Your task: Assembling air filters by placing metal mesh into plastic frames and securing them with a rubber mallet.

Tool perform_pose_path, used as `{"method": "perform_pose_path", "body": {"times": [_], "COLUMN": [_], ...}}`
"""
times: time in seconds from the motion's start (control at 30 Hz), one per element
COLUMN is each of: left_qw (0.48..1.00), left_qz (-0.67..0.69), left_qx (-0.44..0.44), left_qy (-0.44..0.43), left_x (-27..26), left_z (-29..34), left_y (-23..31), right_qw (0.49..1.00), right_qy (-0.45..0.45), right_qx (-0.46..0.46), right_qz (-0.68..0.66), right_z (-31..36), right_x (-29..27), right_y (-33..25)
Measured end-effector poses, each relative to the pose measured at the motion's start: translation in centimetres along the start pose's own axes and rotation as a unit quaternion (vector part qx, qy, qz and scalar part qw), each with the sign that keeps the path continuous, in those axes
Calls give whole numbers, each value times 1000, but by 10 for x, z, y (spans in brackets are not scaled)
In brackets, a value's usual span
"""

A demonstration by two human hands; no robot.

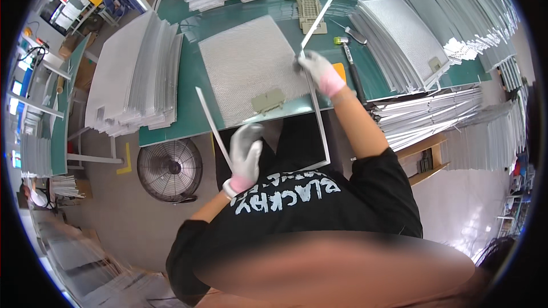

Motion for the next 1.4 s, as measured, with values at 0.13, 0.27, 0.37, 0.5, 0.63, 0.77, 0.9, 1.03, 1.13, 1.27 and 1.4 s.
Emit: {"method": "perform_pose_path", "body": {"times": [0.13, 0.27, 0.37, 0.5, 0.63, 0.77, 0.9, 1.03, 1.13, 1.27, 1.4], "left_qw": [860, 924, 979, 879, 883, 891, 913, 932, 923, 941, 907], "left_qz": [420, 337, 180, 453, 443, 432, 389, 348, 351, 320, 376], "left_qx": [-288, -174, -17, -140, -151, -137, -118, -99, -159, -99, -124], "left_qy": [17, -44, -93, -43, -27, 13, 11, -10, 6, -60, -144], "left_x": [50, 84, 78, 78, 66, 65, 68, 64, 79, 76, 73], "left_z": [2, -36, -84, -155, -177, -183, -185, -176, -160, -149, -87], "left_y": [-113, -67, -31, -66, -97, -97, -93, -96, -81, -85, -38], "right_qw": [992, 997, 992, 978, 959, 976, 991, 985, 995, 1000, 997], "right_qy": [-111, 18, 89, 60, 3, 34, 50, 31, 17, 14, -35], "right_qx": [58, -57, -68, -55, -31, 2, 10, 10, 23, -7, 63], "right_qz": [-31, 57, -65, -193, -280, -214, -127, -171, -91, -26, 1], "right_z": [77, 141, 147, 115, 99, 107, 118, 106, 77, 14, -5], "right_x": [52, 60, 56, 54, 60, 66, 69, 65, 39, 37, 30], "right_y": [-8, -25, 3, 25, 23, 25, 28, 22, 20, -8, 8]}}
Point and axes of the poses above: each hand's wrist, its own z-axis away from the middle knuckle, its own x-axis out of the palm, y = z × x, the point moved 6 cm from there along -z, towards the middle knuckle, and after that the axes turned 5 degrees about -y, right-handed, at the moved point
